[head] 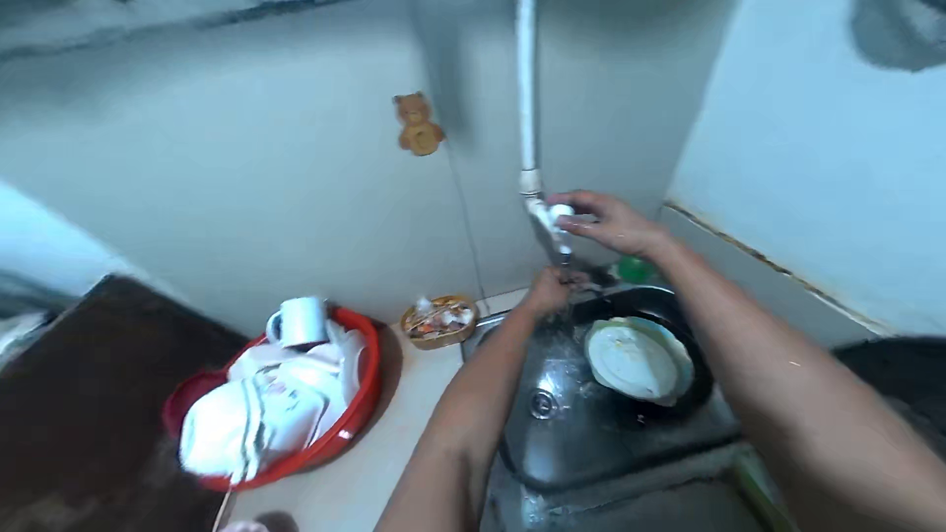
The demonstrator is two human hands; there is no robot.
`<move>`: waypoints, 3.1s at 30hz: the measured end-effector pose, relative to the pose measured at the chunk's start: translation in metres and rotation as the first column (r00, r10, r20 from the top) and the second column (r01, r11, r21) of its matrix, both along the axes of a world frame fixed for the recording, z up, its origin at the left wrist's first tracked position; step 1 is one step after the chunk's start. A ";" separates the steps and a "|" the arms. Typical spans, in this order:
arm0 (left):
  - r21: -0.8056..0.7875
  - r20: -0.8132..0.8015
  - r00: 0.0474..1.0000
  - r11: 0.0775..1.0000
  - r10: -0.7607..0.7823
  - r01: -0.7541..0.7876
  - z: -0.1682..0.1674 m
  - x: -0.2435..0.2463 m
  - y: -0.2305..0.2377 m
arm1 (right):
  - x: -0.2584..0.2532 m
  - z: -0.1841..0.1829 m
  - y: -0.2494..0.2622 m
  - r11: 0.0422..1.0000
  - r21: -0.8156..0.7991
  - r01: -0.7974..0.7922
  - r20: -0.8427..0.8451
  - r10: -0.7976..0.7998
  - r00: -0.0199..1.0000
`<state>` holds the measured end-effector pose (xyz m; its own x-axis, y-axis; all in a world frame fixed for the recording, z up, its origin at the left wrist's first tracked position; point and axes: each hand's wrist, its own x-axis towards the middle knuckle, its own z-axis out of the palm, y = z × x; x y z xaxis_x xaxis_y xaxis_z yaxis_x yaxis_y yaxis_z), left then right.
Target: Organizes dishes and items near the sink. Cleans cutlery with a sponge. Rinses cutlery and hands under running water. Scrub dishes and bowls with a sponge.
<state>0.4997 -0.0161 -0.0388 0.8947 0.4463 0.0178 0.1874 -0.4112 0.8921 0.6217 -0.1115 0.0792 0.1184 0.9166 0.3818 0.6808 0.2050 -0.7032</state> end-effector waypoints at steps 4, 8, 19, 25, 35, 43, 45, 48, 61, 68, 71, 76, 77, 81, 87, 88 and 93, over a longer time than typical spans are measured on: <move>-0.035 -0.053 0.998 0.999 -0.028 0.026 -0.007 -0.028 -0.003 | -0.007 0.001 0.014 0.994 0.000 0.113 0.172 -0.111 0.979; 0.028 -0.220 0.973 0.997 -0.069 0.077 -0.008 -0.077 -0.011 | -0.034 -0.001 0.027 0.933 0.086 0.350 0.271 -0.360 0.893; -0.086 0.142 0.962 0.971 0.232 -0.221 0.062 -0.241 0.049 | -0.098 0.008 0.032 0.769 0.211 0.603 0.393 -0.632 0.668; -0.011 0.102 0.933 0.939 0.344 -0.345 0.120 -0.340 0.091 | -0.228 -0.033 0.069 0.990 -0.117 0.083 0.308 -0.043 0.950; 0.511 0.142 0.938 0.788 0.317 -0.344 0.071 -0.464 0.140 | -0.336 -0.100 0.114 0.961 -0.242 -0.130 0.241 0.190 0.952; 0.591 0.123 0.977 0.778 0.173 -0.212 0.035 -0.479 0.165 | -0.317 -0.138 0.080 0.960 -0.249 -0.129 0.194 0.180 0.964; 0.599 0.080 0.984 0.781 0.158 -0.175 0.032 -0.481 0.166 | -0.311 -0.144 0.066 0.950 -0.294 -0.109 0.177 0.166 0.970; 0.628 0.034 0.989 0.767 0.144 -0.133 0.019 -0.484 0.170 | -0.302 -0.150 0.051 0.927 -0.366 -0.082 0.149 0.146 0.978; 0.752 -0.012 0.921 0.611 0.390 -0.249 0.054 -0.518 0.132 | -0.408 -0.094 0.218 0.935 -0.337 0.106 -0.050 -0.130 0.990; 0.615 0.235 0.683 0.439 0.692 -0.655 0.089 -0.555 0.124 | -0.456 -0.109 0.298 0.801 -0.538 0.263 0.020 -0.299 0.954; 0.535 0.279 0.541 0.340 0.793 -0.774 0.090 -0.554 0.137 | -0.460 -0.118 0.301 0.807 -0.489 0.331 0.060 -0.347 0.936; 0.394 0.279 0.446 0.322 0.851 -0.861 0.082 -0.535 0.157 | -0.454 -0.116 0.288 0.844 -0.388 0.371 -0.036 -0.416 0.909; 0.368 0.277 0.450 0.339 0.849 -0.866 0.080 -0.531 0.161 | -0.449 -0.113 0.284 0.859 -0.359 0.365 -0.123 -0.432 0.894; 0.276 0.288 0.510 0.439 0.811 -0.855 0.071 -0.511 0.171 | -0.424 -0.105 0.274 0.882 -0.292 0.369 -0.397 -0.463 0.792; 0.056 0.395 0.324 0.329 0.860 -0.943 0.077 -0.501 0.186 | -0.398 -0.116 0.260 0.844 -0.316 0.432 -0.515 -0.536 0.669; 0.062 0.351 0.336 0.337 0.874 -0.940 0.074 -0.503 0.190 | -0.395 -0.119 0.258 0.838 -0.322 0.441 -0.537 -0.545 0.644; 0.264 -0.011 0.579 0.561 0.815 -0.785 0.048 -0.501 0.197 | -0.382 -0.131 0.251 0.832 -0.311 0.460 -0.632 -0.542 0.553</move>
